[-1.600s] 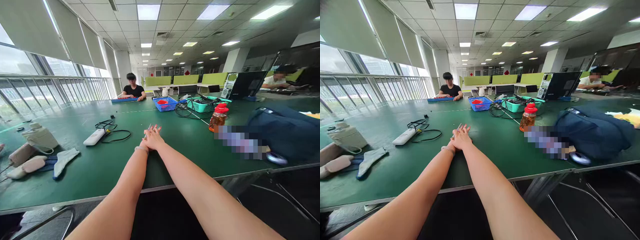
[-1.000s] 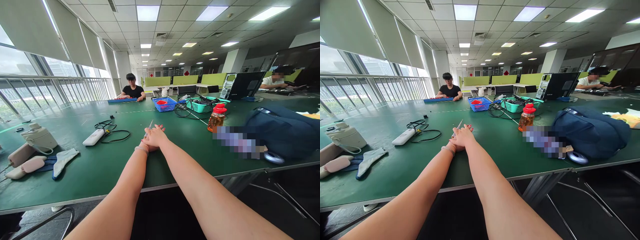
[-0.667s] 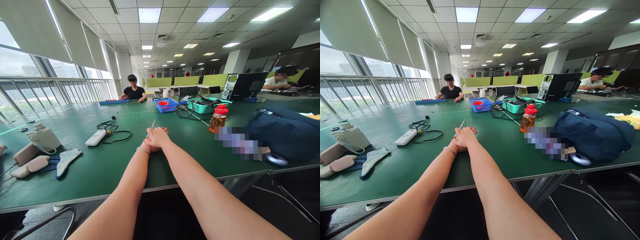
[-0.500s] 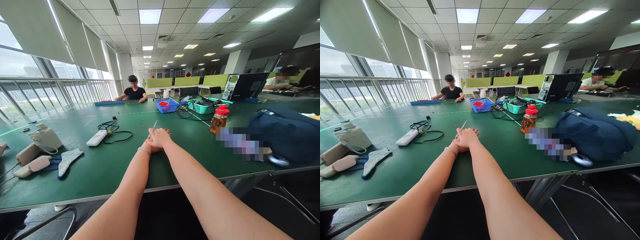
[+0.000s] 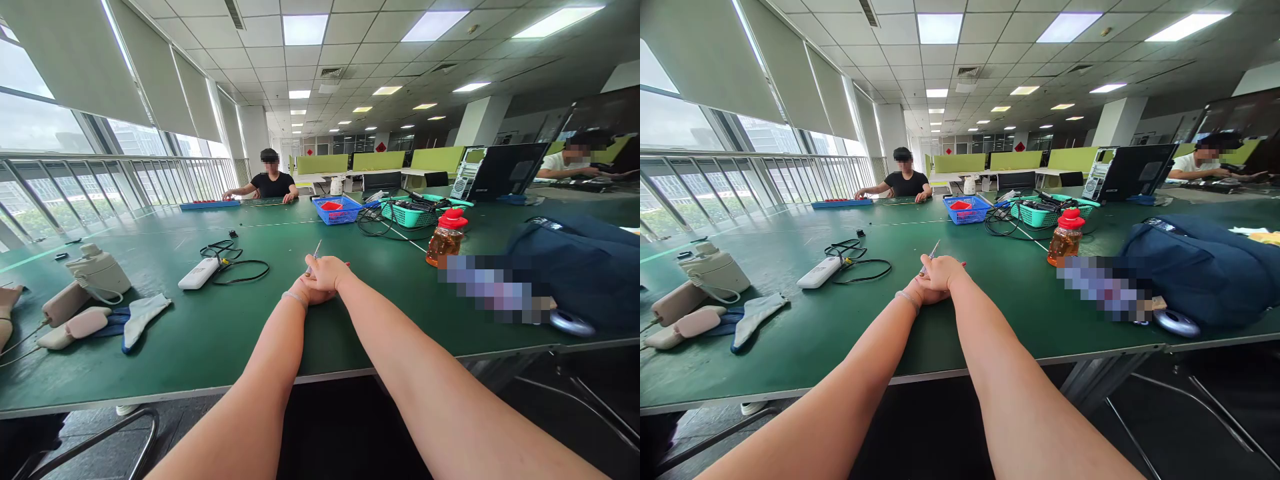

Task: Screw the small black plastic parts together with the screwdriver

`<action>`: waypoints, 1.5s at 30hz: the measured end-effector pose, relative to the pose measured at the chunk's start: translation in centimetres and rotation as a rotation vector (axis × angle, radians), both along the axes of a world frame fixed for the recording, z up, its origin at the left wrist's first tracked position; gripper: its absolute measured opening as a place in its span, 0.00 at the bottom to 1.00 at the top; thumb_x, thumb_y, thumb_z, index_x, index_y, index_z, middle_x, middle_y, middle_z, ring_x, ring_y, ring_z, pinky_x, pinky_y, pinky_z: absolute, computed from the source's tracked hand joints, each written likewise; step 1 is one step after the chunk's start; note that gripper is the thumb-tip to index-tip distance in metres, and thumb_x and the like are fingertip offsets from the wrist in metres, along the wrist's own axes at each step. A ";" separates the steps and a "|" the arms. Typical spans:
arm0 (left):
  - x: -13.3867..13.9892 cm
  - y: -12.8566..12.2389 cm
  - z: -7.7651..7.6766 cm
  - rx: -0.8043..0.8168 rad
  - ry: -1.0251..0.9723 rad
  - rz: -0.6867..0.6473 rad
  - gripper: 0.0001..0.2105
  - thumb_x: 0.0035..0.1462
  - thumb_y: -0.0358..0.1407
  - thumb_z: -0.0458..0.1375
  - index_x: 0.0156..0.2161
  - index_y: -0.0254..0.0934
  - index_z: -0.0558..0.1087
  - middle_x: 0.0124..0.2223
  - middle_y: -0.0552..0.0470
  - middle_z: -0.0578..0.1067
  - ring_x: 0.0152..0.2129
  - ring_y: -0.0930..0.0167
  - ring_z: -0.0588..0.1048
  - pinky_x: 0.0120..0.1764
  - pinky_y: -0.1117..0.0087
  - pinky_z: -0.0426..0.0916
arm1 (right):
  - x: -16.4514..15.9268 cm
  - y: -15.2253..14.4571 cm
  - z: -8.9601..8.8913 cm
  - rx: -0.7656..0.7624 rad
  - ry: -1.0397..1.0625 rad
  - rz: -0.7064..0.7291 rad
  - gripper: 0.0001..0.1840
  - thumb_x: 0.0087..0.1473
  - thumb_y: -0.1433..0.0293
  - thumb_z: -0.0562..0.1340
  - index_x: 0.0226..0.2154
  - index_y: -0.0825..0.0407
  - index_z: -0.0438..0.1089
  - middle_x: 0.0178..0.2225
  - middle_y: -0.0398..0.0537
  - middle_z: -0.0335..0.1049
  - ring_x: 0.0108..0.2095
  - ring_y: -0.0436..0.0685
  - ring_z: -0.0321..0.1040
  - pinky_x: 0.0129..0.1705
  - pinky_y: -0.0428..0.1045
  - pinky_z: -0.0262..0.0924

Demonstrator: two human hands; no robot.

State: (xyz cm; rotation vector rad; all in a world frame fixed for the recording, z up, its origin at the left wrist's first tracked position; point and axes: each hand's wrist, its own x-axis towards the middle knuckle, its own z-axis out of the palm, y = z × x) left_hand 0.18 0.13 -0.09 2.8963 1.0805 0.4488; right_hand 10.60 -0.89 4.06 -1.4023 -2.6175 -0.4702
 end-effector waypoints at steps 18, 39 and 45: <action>-1.3 -0.5 -0.7 0.288 0.070 0.118 0.31 0.60 0.46 0.52 0.67 0.47 0.51 0.71 0.49 0.48 0.68 0.52 0.38 0.62 0.36 0.27 | 9.2 4.2 0.1 0.204 0.326 -0.078 0.17 0.65 0.64 0.47 0.37 0.53 0.68 0.30 0.50 0.74 0.32 0.57 0.69 0.34 0.48 0.50; -2.6 1.6 -1.5 -0.240 -0.220 0.261 0.18 0.53 0.41 0.62 0.50 0.45 0.72 0.55 0.50 0.74 0.60 0.57 0.61 0.62 0.48 0.54 | 8.0 -1.1 -4.7 0.351 0.492 0.699 0.15 0.56 0.64 0.56 0.20 0.50 0.64 0.17 0.37 0.52 0.22 0.49 0.48 0.45 0.56 0.51; -2.7 1.7 -1.5 -0.260 -0.247 0.219 0.15 0.54 0.39 0.61 0.48 0.45 0.73 0.53 0.51 0.75 0.59 0.58 0.63 0.61 0.49 0.57 | 7.8 -1.2 -4.9 0.341 0.391 0.706 0.16 0.56 0.64 0.58 0.19 0.49 0.62 0.18 0.37 0.51 0.22 0.50 0.48 0.45 0.57 0.51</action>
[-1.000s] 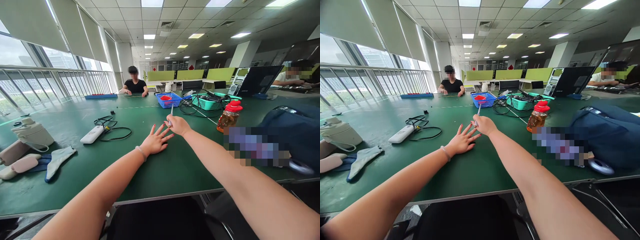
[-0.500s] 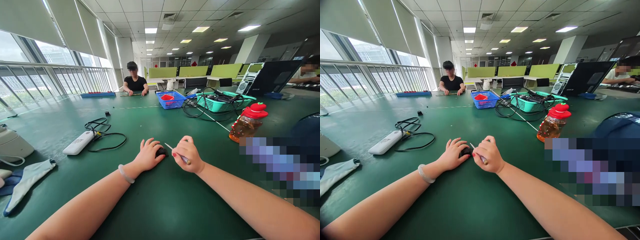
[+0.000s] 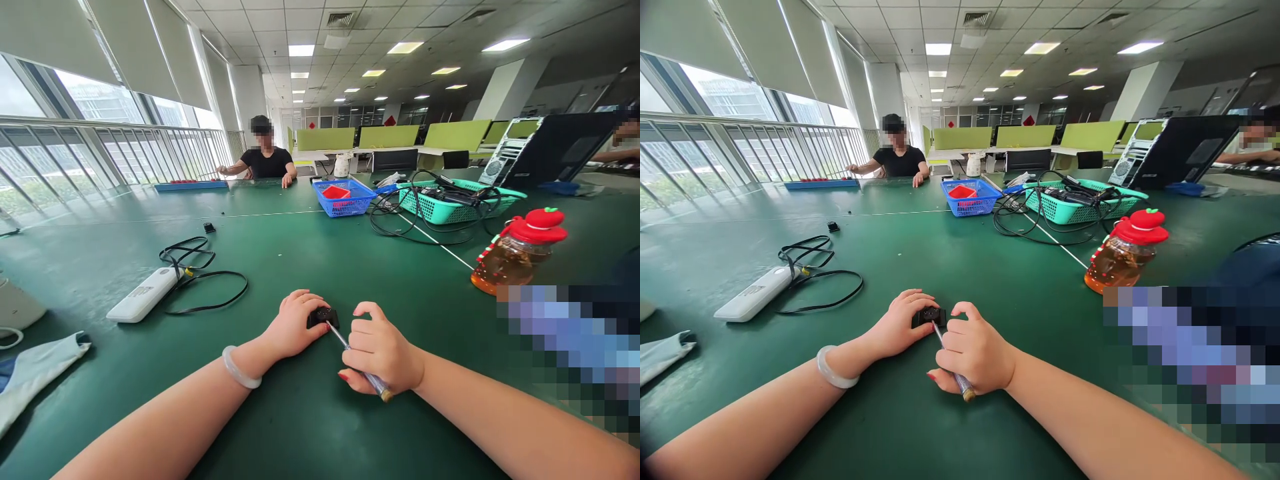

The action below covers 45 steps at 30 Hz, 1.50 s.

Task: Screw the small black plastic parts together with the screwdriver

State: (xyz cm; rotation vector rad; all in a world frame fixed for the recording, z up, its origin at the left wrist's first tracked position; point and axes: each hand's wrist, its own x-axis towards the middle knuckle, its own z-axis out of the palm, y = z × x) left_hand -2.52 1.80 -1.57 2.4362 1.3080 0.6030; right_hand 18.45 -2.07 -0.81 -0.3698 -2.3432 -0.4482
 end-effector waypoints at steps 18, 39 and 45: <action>0.0 -0.2 0.3 -0.087 -0.042 0.016 0.18 0.54 0.38 0.60 0.51 0.46 0.71 0.52 0.53 0.76 0.59 0.59 0.63 0.62 0.52 0.58 | -0.2 -0.7 0.4 -0.066 0.030 -0.023 0.16 0.59 0.61 0.57 0.22 0.48 0.65 0.18 0.38 0.56 0.22 0.51 0.51 0.45 0.57 0.56; 0.0 -0.3 1.0 -0.140 -0.083 0.047 0.18 0.54 0.36 0.61 0.51 0.44 0.73 0.50 0.50 0.76 0.52 0.61 0.69 0.58 0.56 0.63 | -0.6 -1.0 0.6 -0.092 0.030 -0.111 0.13 0.59 0.72 0.56 0.23 0.51 0.66 0.18 0.37 0.57 0.23 0.49 0.51 0.52 0.56 0.53; -0.1 -0.2 0.9 -0.153 -0.104 0.060 0.18 0.53 0.37 0.62 0.51 0.44 0.73 0.50 0.51 0.76 0.51 0.63 0.70 0.57 0.58 0.64 | -0.4 -0.9 0.9 -0.093 0.055 -0.106 0.13 0.59 0.73 0.56 0.23 0.51 0.66 0.18 0.37 0.57 0.23 0.49 0.51 0.52 0.56 0.54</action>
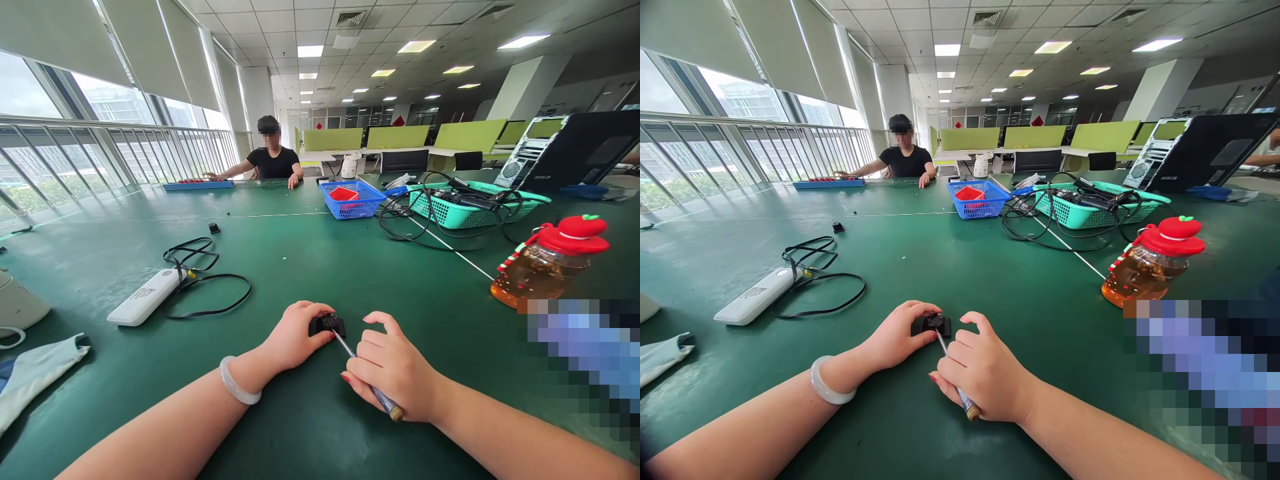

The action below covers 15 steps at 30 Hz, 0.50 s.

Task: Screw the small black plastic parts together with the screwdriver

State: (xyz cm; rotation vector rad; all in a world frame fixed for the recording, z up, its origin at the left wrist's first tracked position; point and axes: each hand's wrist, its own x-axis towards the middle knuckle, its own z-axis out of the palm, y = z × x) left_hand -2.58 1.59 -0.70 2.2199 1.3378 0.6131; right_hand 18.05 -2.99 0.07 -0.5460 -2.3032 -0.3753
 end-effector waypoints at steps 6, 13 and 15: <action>0.2 0.1 0.1 -0.017 -0.007 0.009 0.17 0.53 0.37 0.63 0.49 0.44 0.73 0.49 0.50 0.76 0.50 0.62 0.70 0.57 0.57 0.64 | 0.1 0.1 0.1 -0.005 -0.001 0.004 0.13 0.59 0.73 0.56 0.23 0.51 0.65 0.18 0.36 0.57 0.23 0.48 0.51 0.52 0.56 0.54; 0.0 0.1 0.0 -0.003 -0.016 -0.009 0.16 0.54 0.39 0.61 0.49 0.45 0.73 0.49 0.51 0.77 0.49 0.63 0.71 0.55 0.58 0.66 | 0.7 0.3 0.0 -0.007 0.018 0.009 0.11 0.58 0.73 0.58 0.24 0.51 0.66 0.18 0.36 0.57 0.23 0.49 0.53 0.53 0.57 0.55; 0.0 0.1 0.0 -0.001 -0.017 -0.013 0.16 0.54 0.39 0.61 0.49 0.45 0.73 0.49 0.51 0.77 0.49 0.63 0.72 0.54 0.59 0.66 | 0.7 0.3 0.0 -0.003 0.011 0.008 0.11 0.58 0.73 0.58 0.24 0.50 0.66 0.18 0.36 0.57 0.23 0.49 0.53 0.53 0.57 0.54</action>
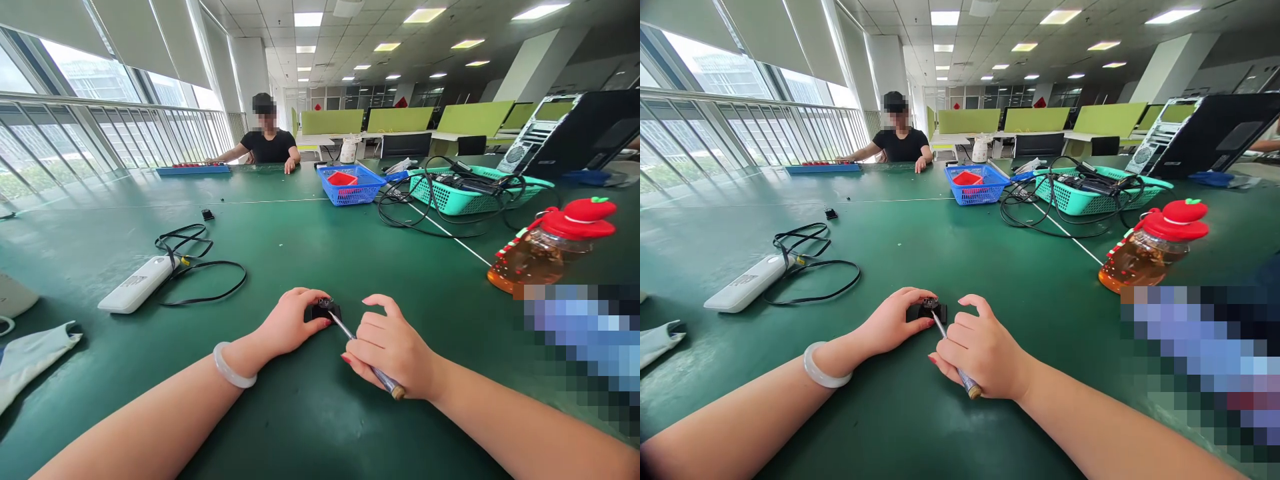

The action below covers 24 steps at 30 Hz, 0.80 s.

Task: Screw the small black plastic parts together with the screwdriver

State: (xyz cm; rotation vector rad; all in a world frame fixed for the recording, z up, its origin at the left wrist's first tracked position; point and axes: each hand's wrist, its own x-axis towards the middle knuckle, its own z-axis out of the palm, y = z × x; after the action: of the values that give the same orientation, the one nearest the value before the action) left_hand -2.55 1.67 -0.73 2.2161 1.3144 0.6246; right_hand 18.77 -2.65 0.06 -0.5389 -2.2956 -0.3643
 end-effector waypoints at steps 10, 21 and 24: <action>0.0 0.0 0.1 0.032 0.012 -0.042 0.15 0.55 0.39 0.60 0.48 0.45 0.73 0.49 0.52 0.77 0.48 0.63 0.72 0.54 0.59 0.66 | 0.5 0.3 0.2 -0.122 0.079 -0.009 0.12 0.59 0.73 0.57 0.24 0.50 0.66 0.18 0.36 0.59 0.23 0.48 0.55 0.53 0.56 0.54; -0.1 0.1 0.1 0.020 0.022 -0.058 0.14 0.56 0.39 0.59 0.48 0.45 0.72 0.49 0.51 0.77 0.49 0.63 0.71 0.54 0.58 0.66 | 1.2 1.0 -0.1 -0.299 0.326 -0.005 0.12 0.59 0.74 0.55 0.24 0.50 0.65 0.19 0.36 0.64 0.20 0.47 0.57 0.50 0.56 0.57; 0.0 0.0 0.2 0.024 0.024 -0.063 0.14 0.56 0.39 0.59 0.48 0.44 0.72 0.48 0.51 0.77 0.49 0.63 0.71 0.54 0.59 0.65 | 1.2 0.7 0.1 -0.263 0.298 0.067 0.12 0.58 0.74 0.56 0.24 0.49 0.65 0.18 0.37 0.62 0.20 0.48 0.55 0.49 0.56 0.58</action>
State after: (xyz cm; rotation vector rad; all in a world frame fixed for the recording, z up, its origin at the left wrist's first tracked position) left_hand -2.54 1.71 -0.49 2.2819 1.2500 0.5954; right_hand 19.93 -1.92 0.15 -0.6006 -2.0749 0.0519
